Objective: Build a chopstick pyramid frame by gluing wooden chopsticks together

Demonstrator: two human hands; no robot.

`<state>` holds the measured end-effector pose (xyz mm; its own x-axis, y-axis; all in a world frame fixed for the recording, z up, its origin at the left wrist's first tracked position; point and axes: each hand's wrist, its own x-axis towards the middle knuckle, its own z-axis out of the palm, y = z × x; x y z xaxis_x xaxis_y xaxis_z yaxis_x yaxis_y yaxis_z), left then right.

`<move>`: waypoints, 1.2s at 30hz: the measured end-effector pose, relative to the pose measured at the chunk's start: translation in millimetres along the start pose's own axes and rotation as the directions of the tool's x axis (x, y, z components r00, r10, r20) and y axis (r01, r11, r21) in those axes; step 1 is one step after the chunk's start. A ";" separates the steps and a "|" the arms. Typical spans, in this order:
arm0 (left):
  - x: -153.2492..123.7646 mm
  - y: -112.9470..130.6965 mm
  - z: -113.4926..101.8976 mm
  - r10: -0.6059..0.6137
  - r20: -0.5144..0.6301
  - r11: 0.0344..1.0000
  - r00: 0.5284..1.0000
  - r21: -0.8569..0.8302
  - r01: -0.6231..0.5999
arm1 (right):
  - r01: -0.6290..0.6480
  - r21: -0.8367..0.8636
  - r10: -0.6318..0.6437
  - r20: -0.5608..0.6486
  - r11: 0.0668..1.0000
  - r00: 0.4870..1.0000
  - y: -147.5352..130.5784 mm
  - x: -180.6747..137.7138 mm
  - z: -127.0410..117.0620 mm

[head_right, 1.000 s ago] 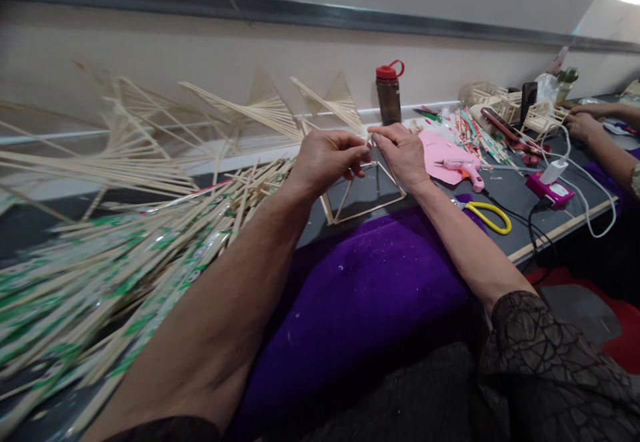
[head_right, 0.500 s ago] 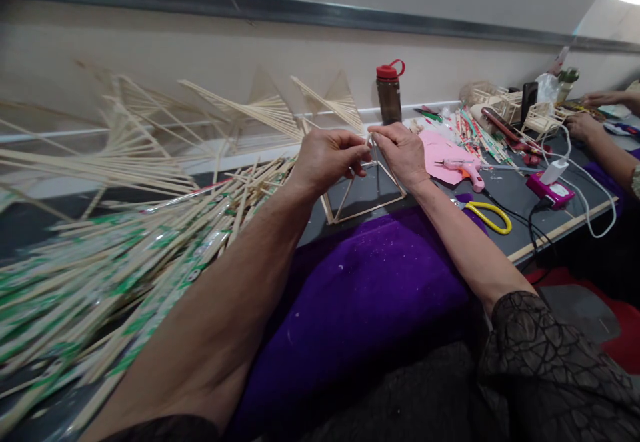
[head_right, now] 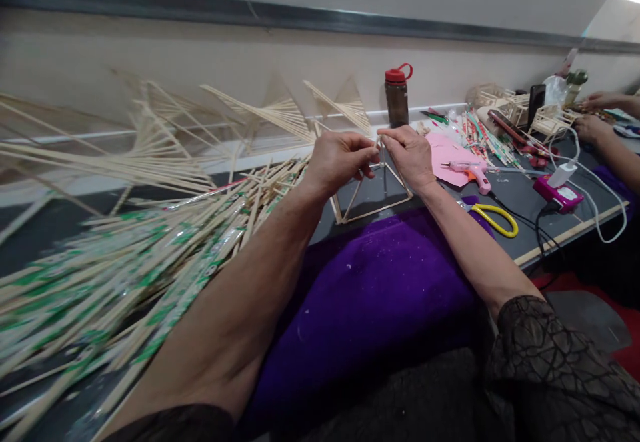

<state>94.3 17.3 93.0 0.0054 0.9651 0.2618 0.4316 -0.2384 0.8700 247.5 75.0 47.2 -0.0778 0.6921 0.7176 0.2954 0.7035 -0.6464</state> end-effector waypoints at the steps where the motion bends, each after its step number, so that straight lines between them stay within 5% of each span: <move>1: 0.0 0.4 0.3 -0.003 -0.001 1.000 1.000 -0.002 0.003 | 0.000 -0.001 0.000 -0.001 1.000 1.000 -0.4 -0.1 -0.3; 36: -0.5 1.9 -7.1 -0.003 0.047 0.998 0.999 0.068 0.000 | -0.024 0.009 0.024 -0.020 1.000 0.999 -2.2 -3.0 1.2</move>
<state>88.6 15.6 97.5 0.0461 0.9699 0.2389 0.4922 -0.2302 0.8395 245.9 71.6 46.2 -0.0512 0.7057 0.7067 0.2887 0.6879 -0.6659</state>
